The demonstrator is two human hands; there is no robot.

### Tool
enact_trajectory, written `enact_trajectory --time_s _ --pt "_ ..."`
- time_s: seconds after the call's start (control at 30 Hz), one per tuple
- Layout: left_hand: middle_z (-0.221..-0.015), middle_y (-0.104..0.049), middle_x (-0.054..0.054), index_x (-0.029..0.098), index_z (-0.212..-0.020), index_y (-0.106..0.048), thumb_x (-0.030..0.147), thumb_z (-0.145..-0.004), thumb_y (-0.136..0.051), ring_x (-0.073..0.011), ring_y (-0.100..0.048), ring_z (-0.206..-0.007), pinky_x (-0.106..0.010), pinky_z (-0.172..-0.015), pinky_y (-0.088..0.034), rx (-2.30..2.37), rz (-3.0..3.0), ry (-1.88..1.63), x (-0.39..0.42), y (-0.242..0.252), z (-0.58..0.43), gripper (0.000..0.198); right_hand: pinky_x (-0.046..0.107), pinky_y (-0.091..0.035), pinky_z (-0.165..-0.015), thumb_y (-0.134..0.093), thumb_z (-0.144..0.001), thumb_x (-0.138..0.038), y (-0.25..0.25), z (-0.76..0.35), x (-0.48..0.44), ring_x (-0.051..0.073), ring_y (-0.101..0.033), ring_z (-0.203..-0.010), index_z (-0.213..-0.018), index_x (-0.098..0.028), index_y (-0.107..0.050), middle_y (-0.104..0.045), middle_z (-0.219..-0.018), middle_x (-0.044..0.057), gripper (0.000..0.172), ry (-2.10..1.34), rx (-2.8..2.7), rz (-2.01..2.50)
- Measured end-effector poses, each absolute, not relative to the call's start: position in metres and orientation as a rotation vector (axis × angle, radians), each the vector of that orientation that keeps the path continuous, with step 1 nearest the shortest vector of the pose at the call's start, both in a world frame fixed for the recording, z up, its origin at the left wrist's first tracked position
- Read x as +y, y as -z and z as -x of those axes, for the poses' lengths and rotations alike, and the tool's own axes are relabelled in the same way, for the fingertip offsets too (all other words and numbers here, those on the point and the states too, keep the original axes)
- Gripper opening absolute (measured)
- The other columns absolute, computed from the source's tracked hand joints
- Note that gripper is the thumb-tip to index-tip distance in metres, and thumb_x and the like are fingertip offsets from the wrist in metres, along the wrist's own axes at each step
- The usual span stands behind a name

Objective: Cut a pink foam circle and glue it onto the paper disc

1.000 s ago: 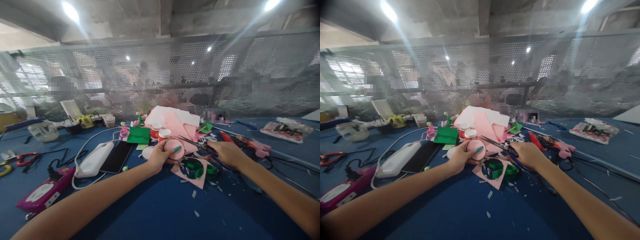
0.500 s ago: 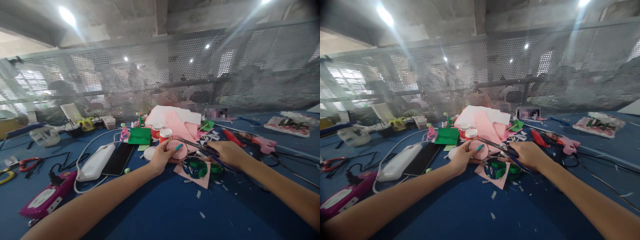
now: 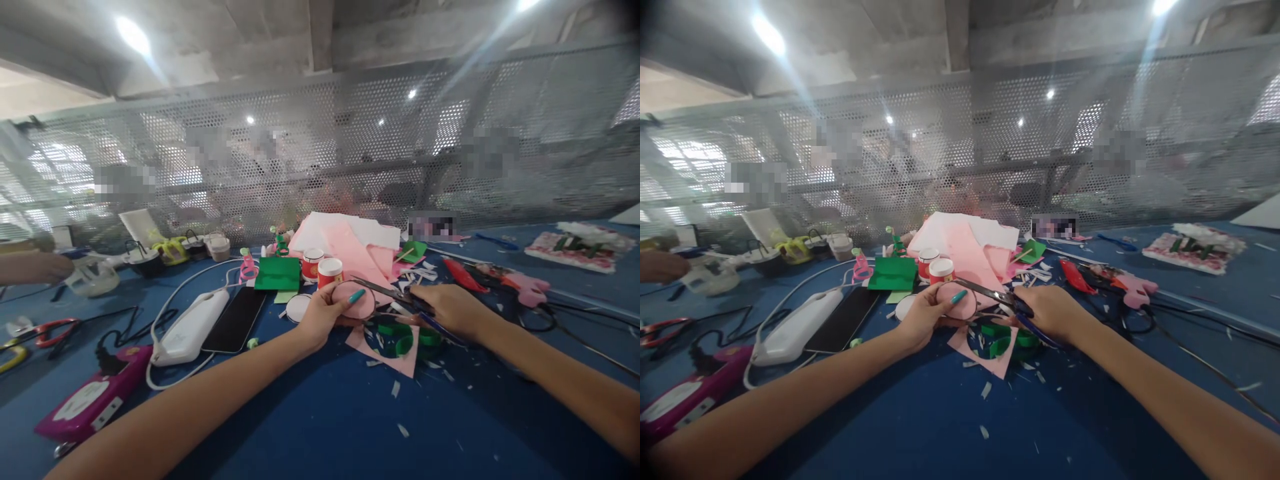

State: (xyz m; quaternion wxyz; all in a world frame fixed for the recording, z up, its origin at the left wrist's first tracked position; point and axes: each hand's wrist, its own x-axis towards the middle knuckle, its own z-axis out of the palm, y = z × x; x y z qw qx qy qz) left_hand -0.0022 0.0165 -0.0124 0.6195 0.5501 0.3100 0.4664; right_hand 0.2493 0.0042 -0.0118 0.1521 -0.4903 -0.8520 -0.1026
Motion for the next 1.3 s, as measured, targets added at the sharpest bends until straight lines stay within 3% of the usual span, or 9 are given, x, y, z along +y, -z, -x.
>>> enact_trajectory --time_s 0.3,0.87,1.3 --pt "-0.084 -0.070 -0.004 0.017 -0.095 -0.063 0.032 -0.066 -0.075 -0.0188 -0.067 -0.068 -0.030 -0.056 -0.058 0.742 -1.253 -1.078 0.017 0.011 0.002 0.035 0.027 -0.031 -0.052 -0.042 -0.083 -0.059 0.009 -0.248 0.004 0.024 -0.063 -0.063 -0.079 -0.020 -0.051 -0.066 -0.070 0.009 0.041 0.293 -2.489 1.413" --pt "-0.085 -0.069 -0.005 0.016 -0.094 -0.063 0.033 -0.064 -0.076 -0.0169 -0.066 -0.066 -0.029 -0.056 -0.058 0.742 -1.251 -1.084 0.015 0.010 0.003 0.036 0.027 -0.029 -0.050 -0.036 -0.082 -0.066 0.010 -0.251 0.004 0.024 -0.061 -0.059 -0.080 -0.019 -0.057 -0.066 -0.066 0.010 0.051 0.424 -2.468 1.434" --pt "-0.079 -0.067 -0.002 0.016 -0.090 -0.063 0.031 -0.063 -0.076 -0.0154 -0.065 -0.063 -0.026 -0.052 -0.057 0.731 -1.259 -1.071 0.014 0.010 0.001 0.034 0.028 -0.030 -0.053 -0.037 -0.081 -0.065 0.001 -0.250 0.000 0.029 -0.065 -0.068 -0.084 -0.018 -0.056 -0.068 -0.076 0.012 0.051 0.362 -2.510 1.524"
